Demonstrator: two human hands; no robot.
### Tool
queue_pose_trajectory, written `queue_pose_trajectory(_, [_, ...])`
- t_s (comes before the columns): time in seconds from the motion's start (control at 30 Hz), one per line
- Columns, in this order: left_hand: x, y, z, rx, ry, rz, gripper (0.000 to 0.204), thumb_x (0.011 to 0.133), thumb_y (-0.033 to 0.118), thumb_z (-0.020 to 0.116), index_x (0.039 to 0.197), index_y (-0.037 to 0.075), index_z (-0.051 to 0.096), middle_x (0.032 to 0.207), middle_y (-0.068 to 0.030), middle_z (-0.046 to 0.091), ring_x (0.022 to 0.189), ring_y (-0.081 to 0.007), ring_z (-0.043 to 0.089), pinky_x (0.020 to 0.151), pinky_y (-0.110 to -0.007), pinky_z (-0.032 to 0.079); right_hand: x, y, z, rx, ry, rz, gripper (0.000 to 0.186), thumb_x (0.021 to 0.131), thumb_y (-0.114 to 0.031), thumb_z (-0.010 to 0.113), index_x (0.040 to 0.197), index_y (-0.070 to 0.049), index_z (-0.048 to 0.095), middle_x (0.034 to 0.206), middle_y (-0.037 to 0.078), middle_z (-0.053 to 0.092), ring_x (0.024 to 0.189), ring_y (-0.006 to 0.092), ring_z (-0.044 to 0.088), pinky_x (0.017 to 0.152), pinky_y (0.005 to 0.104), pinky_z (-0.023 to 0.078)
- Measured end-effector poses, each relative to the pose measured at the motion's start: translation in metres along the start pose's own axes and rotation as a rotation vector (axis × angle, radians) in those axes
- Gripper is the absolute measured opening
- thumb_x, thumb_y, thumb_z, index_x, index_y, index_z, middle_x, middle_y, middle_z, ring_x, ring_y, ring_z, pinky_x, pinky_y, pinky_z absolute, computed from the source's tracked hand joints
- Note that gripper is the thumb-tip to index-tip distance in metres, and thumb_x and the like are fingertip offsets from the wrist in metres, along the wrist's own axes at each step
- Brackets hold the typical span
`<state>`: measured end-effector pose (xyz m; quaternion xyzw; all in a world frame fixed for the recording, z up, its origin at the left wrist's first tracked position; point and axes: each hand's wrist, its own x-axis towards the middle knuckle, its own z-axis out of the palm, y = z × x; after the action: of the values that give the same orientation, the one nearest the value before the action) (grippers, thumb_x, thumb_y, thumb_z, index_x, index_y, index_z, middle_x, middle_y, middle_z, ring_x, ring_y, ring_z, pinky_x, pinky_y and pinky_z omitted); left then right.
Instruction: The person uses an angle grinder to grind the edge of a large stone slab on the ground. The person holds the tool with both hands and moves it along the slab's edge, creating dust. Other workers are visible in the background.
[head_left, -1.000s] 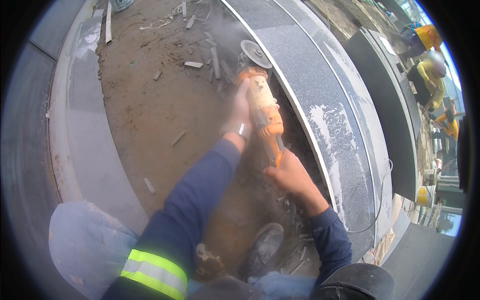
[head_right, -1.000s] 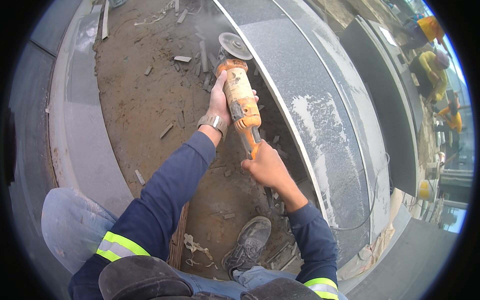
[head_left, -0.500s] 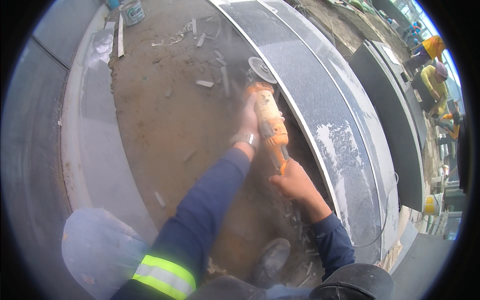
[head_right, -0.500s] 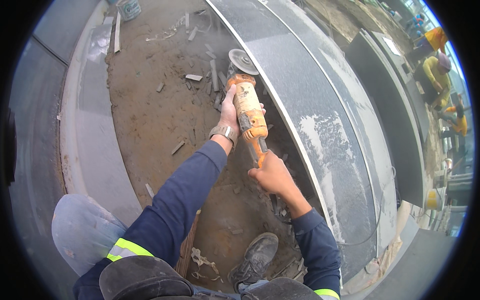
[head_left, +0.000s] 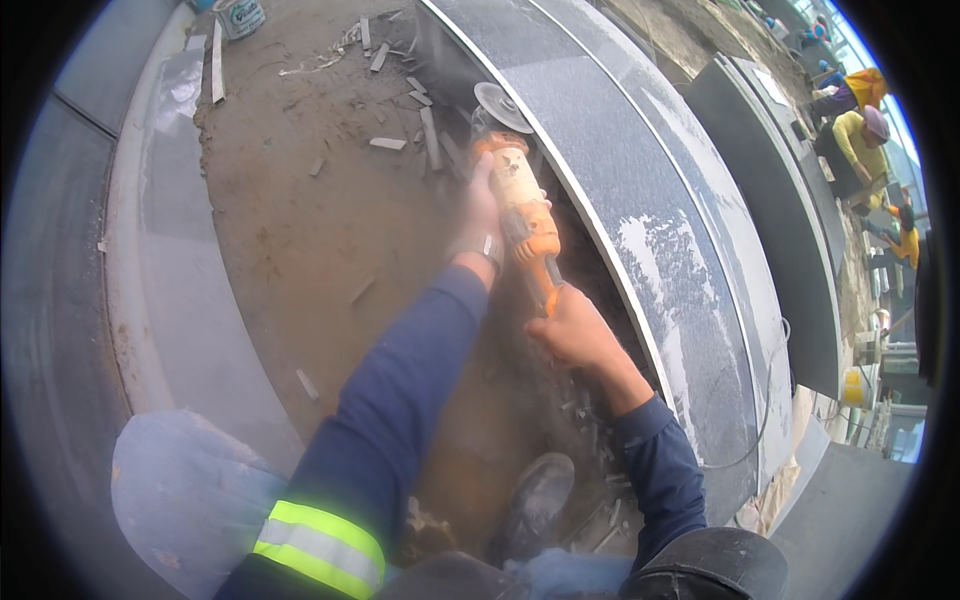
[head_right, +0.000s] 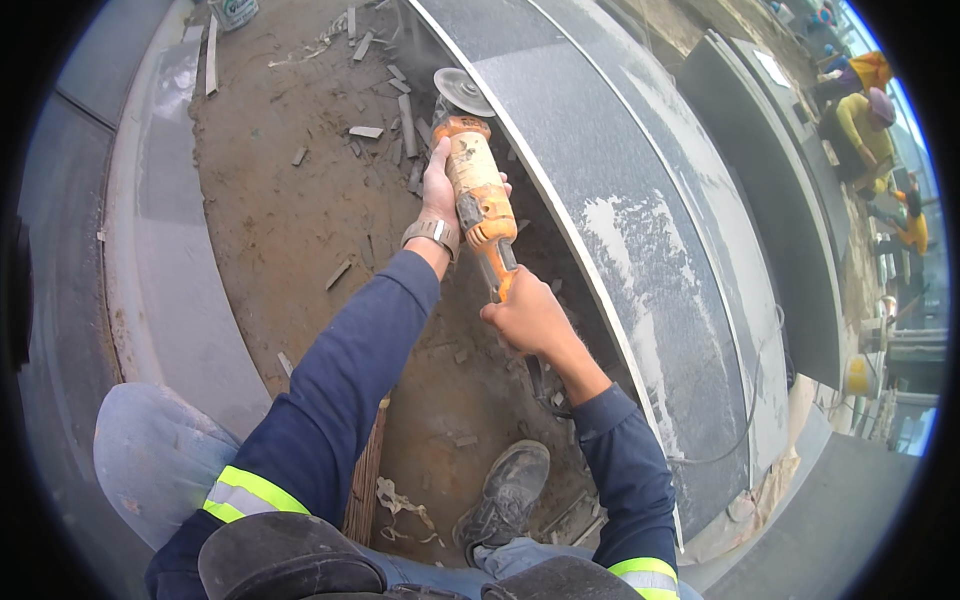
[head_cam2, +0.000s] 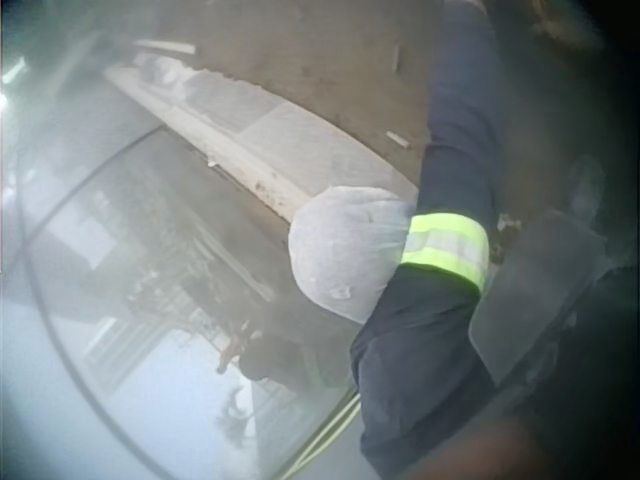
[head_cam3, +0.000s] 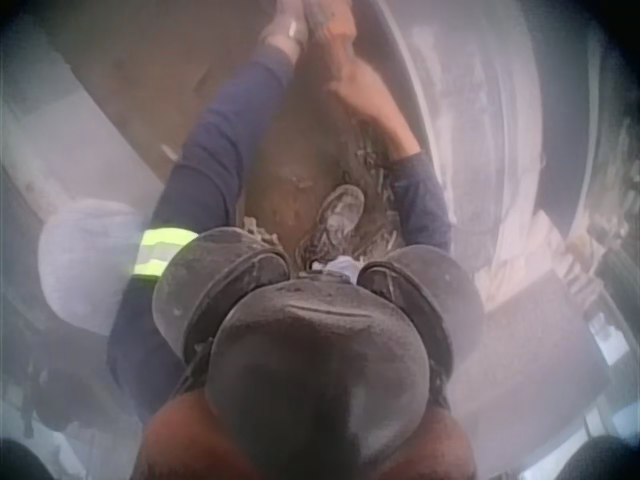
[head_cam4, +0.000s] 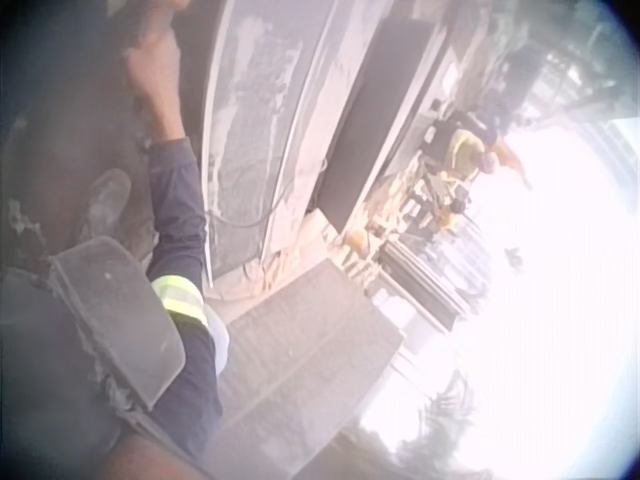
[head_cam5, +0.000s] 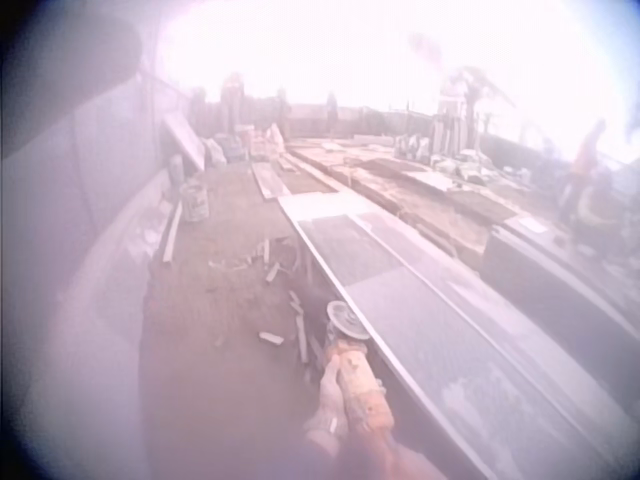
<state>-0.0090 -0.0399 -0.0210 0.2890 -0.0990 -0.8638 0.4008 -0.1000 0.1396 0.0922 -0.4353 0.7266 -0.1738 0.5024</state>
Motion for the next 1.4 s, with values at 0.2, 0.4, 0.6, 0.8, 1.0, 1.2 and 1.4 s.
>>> queue_pose_trajectory(0.2, [-0.017, -0.008, 0.006, -0.011, -0.018, -0.019, 0.072, 0.095, 0.072, 0.046, 0.120, 0.004, 0.051, 0.091, -0.0242, 0.066, 0.077, -0.0369, 0.072, 0.068, -0.049, 0.062, -0.003, 0.021, 0.006, -0.062, 0.061, -0.047, 0.035, 0.080, -0.006, 0.066, 0.112, 0.005, 0.055, 0.072, 0.007, 0.062, 0.053, 0.0148, 0.060, 0.048, 0.0308, 0.047])
queue_pose_trajectory(0.4, [-0.023, -0.018, 0.004, -0.002, -0.022, 0.018, 0.073, 0.096, 0.072, 0.044, 0.123, 0.004, 0.051, 0.091, -0.0239, 0.066, 0.076, -0.0363, 0.072, 0.067, -0.049, 0.062, -0.012, 0.034, 0.007, -0.115, 0.074, -0.077, 0.040, 0.079, -0.010, 0.068, 0.113, 0.006, 0.055, 0.074, 0.009, 0.063, 0.056, 0.0172, 0.062, 0.053, 0.0333, 0.050])
queue_pose_trajectory(0.6, [-0.043, -0.019, 0.014, -0.018, 0.010, -0.012, 0.074, 0.096, 0.071, 0.042, 0.125, 0.003, 0.050, 0.091, -0.0235, 0.067, 0.076, -0.0358, 0.072, 0.068, -0.048, 0.063, -0.029, 0.016, 0.003, -0.067, 0.021, -0.007, 0.046, 0.078, -0.014, 0.072, 0.111, 0.011, 0.052, 0.076, 0.019, 0.068, 0.063, 0.0293, 0.071, 0.064, 0.0404, 0.054])
queue_pose_trajectory(0.8, [-0.058, -0.022, 0.020, -0.037, 0.022, -0.030, 0.075, 0.097, 0.071, 0.041, 0.126, 0.003, 0.050, 0.092, -0.0236, 0.067, 0.077, -0.0358, 0.072, 0.067, -0.048, 0.063, -0.036, 0.028, 0.006, -0.133, 0.052, -0.055, 0.046, 0.078, -0.016, 0.072, 0.110, 0.012, 0.052, 0.083, 0.026, 0.068, 0.076, 0.0367, 0.072, 0.072, 0.0436, 0.055])
queue_pose_trajectory(1.0, [-0.063, -0.025, 0.020, -0.014, 0.012, -0.026, 0.075, 0.097, 0.072, 0.039, 0.126, 0.004, 0.050, 0.092, -0.0229, 0.067, 0.079, -0.0353, 0.072, 0.069, -0.047, 0.063, -0.043, 0.025, 0.005, -0.129, 0.032, -0.026, 0.046, 0.078, -0.017, 0.071, 0.110, 0.011, 0.053, 0.089, 0.030, 0.068, 0.086, 0.0429, 0.071, 0.079, 0.0464, 0.054])
queue_pose_trajectory(1.2, [-0.056, -0.024, 0.021, -0.027, -0.002, -0.012, 0.076, 0.097, 0.072, 0.039, 0.127, 0.004, 0.050, 0.092, -0.0231, 0.067, 0.079, -0.0358, 0.073, 0.069, -0.048, 0.063, -0.036, 0.034, 0.005, -0.124, 0.058, -0.094, 0.045, 0.078, -0.017, 0.071, 0.108, 0.011, 0.053, 0.082, 0.027, 0.068, 0.075, 0.0378, 0.072, 0.072, 0.0437, 0.055])
queue_pose_trajectory(1.4, [-0.047, -0.020, 0.016, 0.005, -0.007, 0.004, 0.075, 0.097, 0.072, 0.039, 0.127, 0.003, 0.049, 0.093, -0.0242, 0.067, 0.080, -0.0370, 0.072, 0.070, -0.049, 0.063, -0.032, 0.019, 0.002, -0.082, 0.017, -0.006, 0.045, 0.078, -0.014, 0.070, 0.110, 0.011, 0.052, 0.078, 0.022, 0.068, 0.064, 0.0293, 0.071, 0.064, 0.0406, 0.055])
